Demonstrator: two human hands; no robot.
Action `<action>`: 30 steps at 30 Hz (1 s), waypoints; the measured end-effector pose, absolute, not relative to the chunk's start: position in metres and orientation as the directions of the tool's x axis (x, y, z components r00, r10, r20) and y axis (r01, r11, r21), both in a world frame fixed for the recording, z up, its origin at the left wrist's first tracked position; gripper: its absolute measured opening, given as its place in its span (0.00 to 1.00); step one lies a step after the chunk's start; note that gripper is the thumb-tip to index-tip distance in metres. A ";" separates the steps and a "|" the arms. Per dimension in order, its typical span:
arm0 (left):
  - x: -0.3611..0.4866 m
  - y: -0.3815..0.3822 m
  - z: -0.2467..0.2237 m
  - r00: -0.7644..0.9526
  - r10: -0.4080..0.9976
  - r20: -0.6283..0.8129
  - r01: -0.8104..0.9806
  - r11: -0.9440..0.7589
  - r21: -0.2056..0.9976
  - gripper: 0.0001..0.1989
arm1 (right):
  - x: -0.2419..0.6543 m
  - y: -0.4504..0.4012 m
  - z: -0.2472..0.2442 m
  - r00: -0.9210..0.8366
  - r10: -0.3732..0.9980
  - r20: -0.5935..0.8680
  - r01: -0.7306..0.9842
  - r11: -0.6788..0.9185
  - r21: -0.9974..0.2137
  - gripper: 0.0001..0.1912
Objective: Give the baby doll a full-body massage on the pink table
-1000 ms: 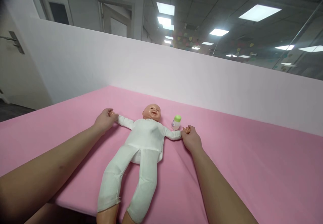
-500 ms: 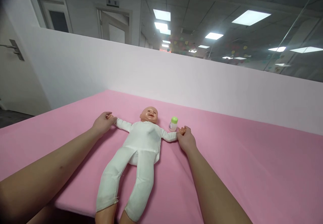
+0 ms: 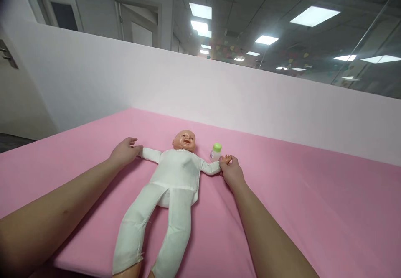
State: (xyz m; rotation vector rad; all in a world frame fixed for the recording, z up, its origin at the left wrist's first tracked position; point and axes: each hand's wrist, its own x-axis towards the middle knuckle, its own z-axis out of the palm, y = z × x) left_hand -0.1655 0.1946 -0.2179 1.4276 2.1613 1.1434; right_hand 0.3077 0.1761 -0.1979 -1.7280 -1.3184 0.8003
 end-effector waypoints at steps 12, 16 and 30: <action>-0.154 0.181 -0.207 -0.425 0.884 0.194 0.716 0.197 0.670 0.31 | 0.295 0.169 -0.189 0.202 0.979 -0.012 0.201 -0.053 -0.978 0.32; -0.134 0.161 -0.189 -0.353 0.877 0.326 0.800 0.103 0.591 0.27 | 0.295 0.169 -0.190 0.185 0.983 0.000 0.185 -0.034 -0.982 0.30; -0.055 -0.086 -0.200 -0.196 0.670 0.716 0.655 -0.454 0.604 0.13 | 0.289 0.171 -0.196 0.165 0.986 0.012 0.167 -0.016 -0.986 0.23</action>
